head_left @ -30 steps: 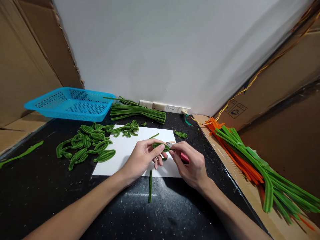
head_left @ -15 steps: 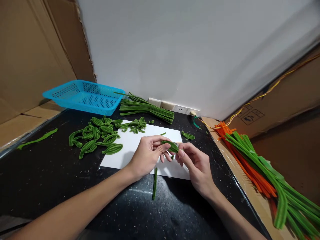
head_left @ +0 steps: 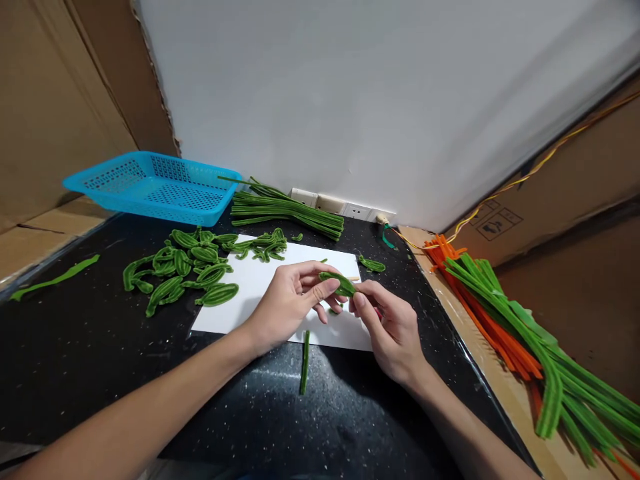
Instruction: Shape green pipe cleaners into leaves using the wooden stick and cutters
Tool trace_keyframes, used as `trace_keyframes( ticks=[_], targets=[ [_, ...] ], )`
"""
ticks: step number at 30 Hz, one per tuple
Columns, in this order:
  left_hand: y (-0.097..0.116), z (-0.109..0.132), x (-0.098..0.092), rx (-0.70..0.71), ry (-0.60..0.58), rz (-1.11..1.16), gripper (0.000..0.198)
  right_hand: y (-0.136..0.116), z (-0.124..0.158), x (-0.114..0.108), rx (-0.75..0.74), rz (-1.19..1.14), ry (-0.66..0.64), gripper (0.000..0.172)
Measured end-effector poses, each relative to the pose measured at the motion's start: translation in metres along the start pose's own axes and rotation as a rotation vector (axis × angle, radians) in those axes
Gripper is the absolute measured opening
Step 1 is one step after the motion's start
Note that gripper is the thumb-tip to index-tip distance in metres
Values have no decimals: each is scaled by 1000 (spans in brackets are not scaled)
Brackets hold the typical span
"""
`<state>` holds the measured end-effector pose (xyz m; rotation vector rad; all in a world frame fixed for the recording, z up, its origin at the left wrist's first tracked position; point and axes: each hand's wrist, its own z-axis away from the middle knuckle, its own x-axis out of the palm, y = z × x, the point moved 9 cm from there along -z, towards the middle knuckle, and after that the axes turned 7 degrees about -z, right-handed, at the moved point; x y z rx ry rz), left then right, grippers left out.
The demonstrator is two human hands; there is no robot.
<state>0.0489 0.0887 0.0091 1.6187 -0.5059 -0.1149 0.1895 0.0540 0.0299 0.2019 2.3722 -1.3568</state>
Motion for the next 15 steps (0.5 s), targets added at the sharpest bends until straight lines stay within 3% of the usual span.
trace_keyframes(
  ticks=[4,9,12,15],
  targets=[
    [-3,-1,-6,-23,49,-11,27,-7,-3,-3,-42,158,-8,16],
    [-3,-1,-17,-41,140,-45,27,-4,-5,7,14,117,-110,24],
    [-4,-1,-14,-58,106,-85,27,-3,-6,8,34,88,-103,28],
    [-4,-1,-8,-50,59,-132,28,0,-6,3,69,78,-46,22]
  ],
)
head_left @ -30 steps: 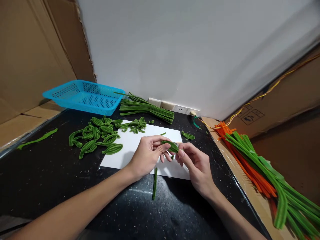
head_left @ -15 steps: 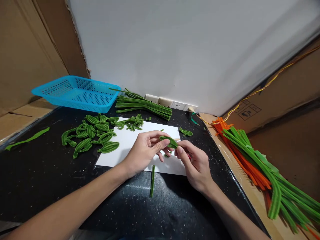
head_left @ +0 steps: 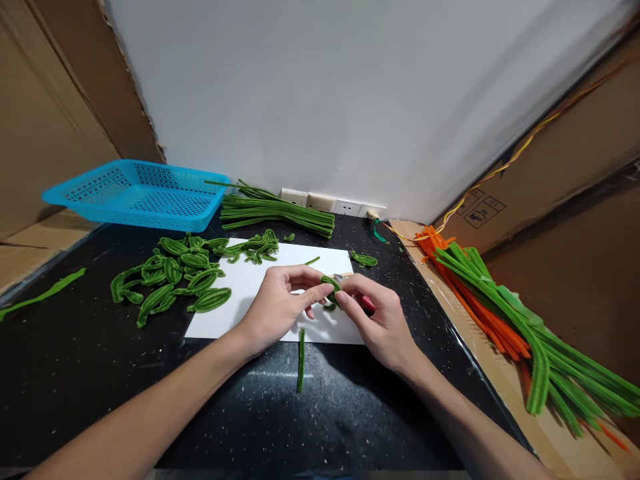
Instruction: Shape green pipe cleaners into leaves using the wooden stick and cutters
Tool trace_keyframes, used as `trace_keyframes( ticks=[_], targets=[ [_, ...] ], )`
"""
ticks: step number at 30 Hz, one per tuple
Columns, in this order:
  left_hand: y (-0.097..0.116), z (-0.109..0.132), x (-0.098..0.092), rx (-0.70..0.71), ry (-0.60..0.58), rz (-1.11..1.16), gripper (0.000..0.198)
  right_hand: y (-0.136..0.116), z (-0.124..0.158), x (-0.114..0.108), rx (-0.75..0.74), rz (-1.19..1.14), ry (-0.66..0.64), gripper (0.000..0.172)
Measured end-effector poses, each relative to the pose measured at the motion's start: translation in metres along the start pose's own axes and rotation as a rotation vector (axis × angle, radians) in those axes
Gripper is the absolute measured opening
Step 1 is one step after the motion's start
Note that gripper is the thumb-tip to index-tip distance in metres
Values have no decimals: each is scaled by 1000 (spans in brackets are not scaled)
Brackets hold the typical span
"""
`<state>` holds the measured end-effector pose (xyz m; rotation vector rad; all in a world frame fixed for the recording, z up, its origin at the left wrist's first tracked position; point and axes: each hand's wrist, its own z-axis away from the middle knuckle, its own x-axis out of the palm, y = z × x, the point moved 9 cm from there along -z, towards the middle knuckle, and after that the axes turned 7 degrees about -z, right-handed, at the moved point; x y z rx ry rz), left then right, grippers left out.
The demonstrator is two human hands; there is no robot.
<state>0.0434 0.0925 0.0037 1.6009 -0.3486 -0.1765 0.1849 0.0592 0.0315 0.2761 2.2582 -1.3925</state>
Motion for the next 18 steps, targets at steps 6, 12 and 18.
trace_keyframes(
  ticks=[6,12,18],
  targets=[
    [-3,0,8,-14,-82,-74,37,-1,-1,0,-4,-29,-21,22],
    [-4,2,17,-35,-188,-42,42,5,-1,-2,102,-192,20,28],
    [-5,3,15,-79,-148,10,35,14,-3,-2,139,-367,46,20]
  ],
)
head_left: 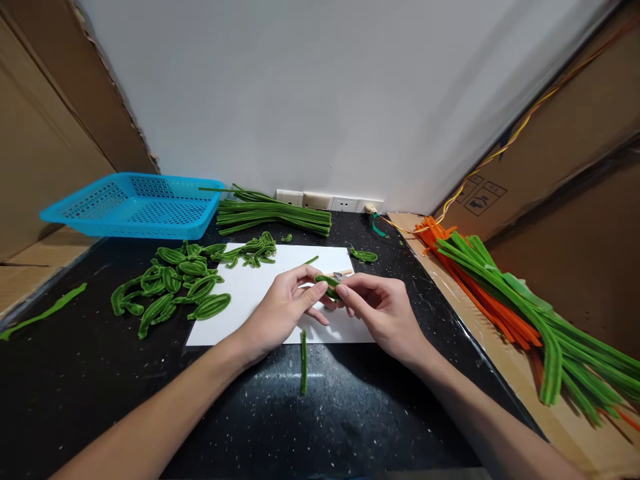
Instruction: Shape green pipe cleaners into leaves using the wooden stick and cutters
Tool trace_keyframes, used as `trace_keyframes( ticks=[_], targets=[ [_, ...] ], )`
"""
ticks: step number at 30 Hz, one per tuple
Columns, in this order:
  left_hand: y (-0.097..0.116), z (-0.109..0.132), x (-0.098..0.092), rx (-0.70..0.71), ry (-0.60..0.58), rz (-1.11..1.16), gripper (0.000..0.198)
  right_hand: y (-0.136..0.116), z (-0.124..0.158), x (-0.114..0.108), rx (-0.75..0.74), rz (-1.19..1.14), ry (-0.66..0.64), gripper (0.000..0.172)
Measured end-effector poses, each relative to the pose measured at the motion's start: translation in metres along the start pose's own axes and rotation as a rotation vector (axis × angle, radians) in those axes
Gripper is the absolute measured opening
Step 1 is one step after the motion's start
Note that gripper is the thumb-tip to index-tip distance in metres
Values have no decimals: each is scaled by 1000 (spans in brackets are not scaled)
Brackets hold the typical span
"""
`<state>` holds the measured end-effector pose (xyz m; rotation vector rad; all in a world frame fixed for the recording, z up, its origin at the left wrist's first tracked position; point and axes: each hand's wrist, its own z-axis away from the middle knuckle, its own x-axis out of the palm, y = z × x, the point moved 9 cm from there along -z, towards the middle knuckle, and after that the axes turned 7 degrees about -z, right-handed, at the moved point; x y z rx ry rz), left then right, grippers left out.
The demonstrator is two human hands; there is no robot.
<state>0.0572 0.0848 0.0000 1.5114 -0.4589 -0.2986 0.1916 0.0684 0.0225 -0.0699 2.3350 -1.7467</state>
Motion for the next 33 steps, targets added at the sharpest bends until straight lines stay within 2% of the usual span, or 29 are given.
trace_keyframes(
  ticks=[5,8,13,16,21,26,29,33],
  targets=[
    [-6,2,-17,-76,163,120,27,-11,3,-16,-144,113,123,14],
    [-6,2,-17,-93,160,169,28,-17,4,-17,-204,152,127,6],
    [-8,3,-13,-124,135,192,30,-14,4,-15,-176,168,113,10],
    [-8,3,-10,-128,86,146,34,-14,3,-15,-189,160,107,6],
    [3,3,3,3,-76,-113,29,-22,2,-7,-278,250,-6,7],
    [5,9,4,-1,-126,-325,28,-26,6,1,-337,309,-81,6],
    [5,12,5,-4,-170,-319,29,-28,8,4,-345,378,-95,6],
    [-1,13,4,-74,-192,-233,30,-28,9,11,-338,420,-145,18]
  ],
)
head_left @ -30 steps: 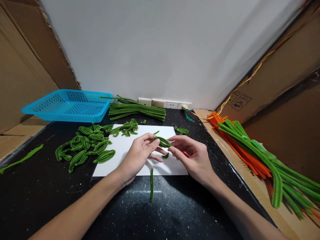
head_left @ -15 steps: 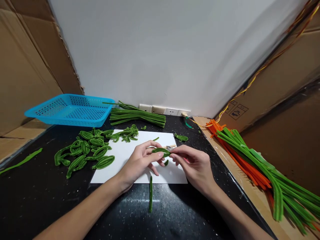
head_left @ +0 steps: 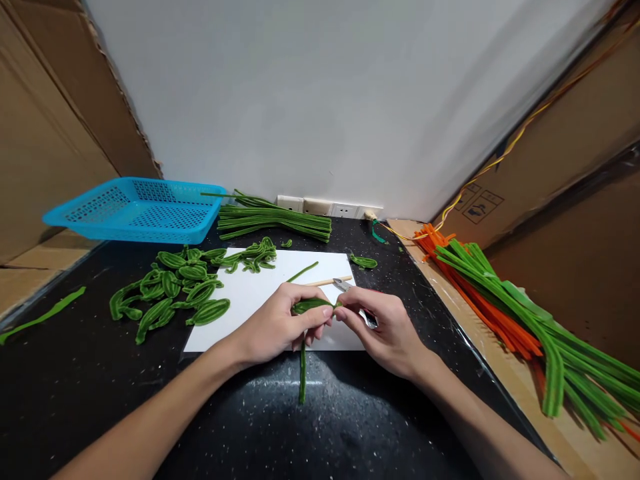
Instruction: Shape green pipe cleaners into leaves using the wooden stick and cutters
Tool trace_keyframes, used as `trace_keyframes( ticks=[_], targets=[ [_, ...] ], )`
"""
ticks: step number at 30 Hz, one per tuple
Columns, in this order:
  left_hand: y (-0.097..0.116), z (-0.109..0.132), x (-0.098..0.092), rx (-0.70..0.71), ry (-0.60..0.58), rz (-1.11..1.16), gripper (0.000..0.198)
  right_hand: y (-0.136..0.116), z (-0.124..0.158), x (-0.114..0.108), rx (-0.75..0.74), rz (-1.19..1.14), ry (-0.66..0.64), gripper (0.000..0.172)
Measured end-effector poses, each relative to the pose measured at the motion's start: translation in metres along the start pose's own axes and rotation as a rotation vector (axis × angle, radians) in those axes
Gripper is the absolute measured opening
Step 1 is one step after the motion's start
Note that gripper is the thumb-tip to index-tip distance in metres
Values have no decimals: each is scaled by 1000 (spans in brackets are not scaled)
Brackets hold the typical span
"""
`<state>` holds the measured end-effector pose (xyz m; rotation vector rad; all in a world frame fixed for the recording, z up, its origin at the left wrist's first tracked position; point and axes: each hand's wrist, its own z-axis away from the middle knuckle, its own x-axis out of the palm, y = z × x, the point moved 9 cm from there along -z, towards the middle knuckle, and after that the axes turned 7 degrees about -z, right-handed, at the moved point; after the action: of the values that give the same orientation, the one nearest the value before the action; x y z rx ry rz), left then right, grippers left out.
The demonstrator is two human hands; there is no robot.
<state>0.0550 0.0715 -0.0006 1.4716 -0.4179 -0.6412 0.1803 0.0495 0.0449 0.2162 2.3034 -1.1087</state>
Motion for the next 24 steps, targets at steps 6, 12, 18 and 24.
trace_keyframes(
  ticks=[6,12,18,24],
  targets=[
    [17,3,-2,134,149,-183,23,-6,4,1,-7,-1,20,22],
    [41,12,3,335,288,-304,25,14,9,3,280,-387,164,38],
    [55,32,3,635,507,-555,16,38,13,30,550,-902,195,40],
    [58,41,14,837,486,-839,20,51,17,48,723,-1124,135,37]
  ],
)
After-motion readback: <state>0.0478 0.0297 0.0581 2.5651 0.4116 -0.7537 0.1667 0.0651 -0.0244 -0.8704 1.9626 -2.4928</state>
